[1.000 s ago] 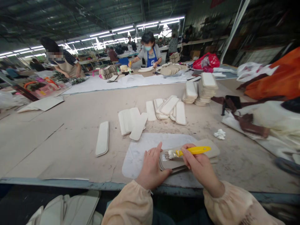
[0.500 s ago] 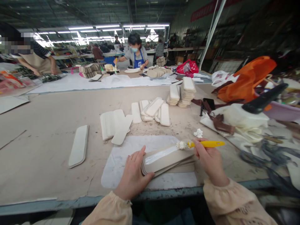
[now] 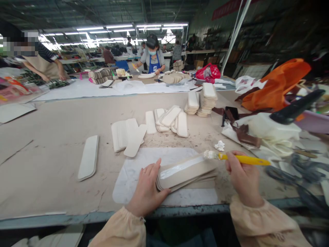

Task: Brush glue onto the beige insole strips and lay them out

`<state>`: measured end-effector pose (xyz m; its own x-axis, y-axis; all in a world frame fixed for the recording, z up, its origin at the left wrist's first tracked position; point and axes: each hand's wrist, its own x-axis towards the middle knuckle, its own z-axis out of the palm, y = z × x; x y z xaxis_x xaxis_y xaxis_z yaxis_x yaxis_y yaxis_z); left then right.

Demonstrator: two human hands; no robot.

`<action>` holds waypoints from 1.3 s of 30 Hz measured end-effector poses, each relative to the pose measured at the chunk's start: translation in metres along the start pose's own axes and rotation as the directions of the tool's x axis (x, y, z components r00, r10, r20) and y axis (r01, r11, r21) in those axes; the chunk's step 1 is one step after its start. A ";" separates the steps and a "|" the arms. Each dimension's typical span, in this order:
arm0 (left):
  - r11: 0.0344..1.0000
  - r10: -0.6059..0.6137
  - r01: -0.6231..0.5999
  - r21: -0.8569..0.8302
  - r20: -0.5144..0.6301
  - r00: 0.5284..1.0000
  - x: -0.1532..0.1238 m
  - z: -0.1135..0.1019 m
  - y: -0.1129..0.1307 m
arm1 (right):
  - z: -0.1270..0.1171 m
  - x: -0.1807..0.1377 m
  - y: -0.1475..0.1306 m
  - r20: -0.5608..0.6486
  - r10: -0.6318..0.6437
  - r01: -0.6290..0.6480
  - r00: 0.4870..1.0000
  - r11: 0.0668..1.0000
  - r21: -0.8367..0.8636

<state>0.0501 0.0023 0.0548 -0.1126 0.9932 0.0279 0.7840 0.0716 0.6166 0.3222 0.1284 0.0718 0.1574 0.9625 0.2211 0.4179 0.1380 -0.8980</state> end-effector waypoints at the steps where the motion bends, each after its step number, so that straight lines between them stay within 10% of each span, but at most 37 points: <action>1: 1.000 -0.002 0.002 0.003 0.009 1.000 0.000 -0.001 0.001 | 0.004 -0.006 -0.004 0.050 0.022 -0.027 0.998 0.995 0.097; 8: 1.000 -0.026 0.026 0.014 0.049 0.998 0.001 -0.005 0.007 | 0.048 -0.059 -0.029 0.481 0.026 -0.215 0.876 0.915 0.342; 17: 1.000 -0.026 0.025 0.011 0.053 0.998 0.002 -0.004 0.006 | 0.067 -0.076 -0.034 0.604 -0.015 -0.171 0.797 0.953 0.250; 39: 0.999 0.035 -0.035 -0.012 -0.004 0.999 0.005 0.002 -0.005 | -0.013 0.010 0.009 0.119 0.081 -0.053 0.990 0.974 -0.221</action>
<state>0.0469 0.0066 0.0508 -0.0874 0.9948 0.0525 0.7801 0.0356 0.6247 0.3391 0.1365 0.0712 0.0832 0.9914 0.1007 0.5963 0.0314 -0.8021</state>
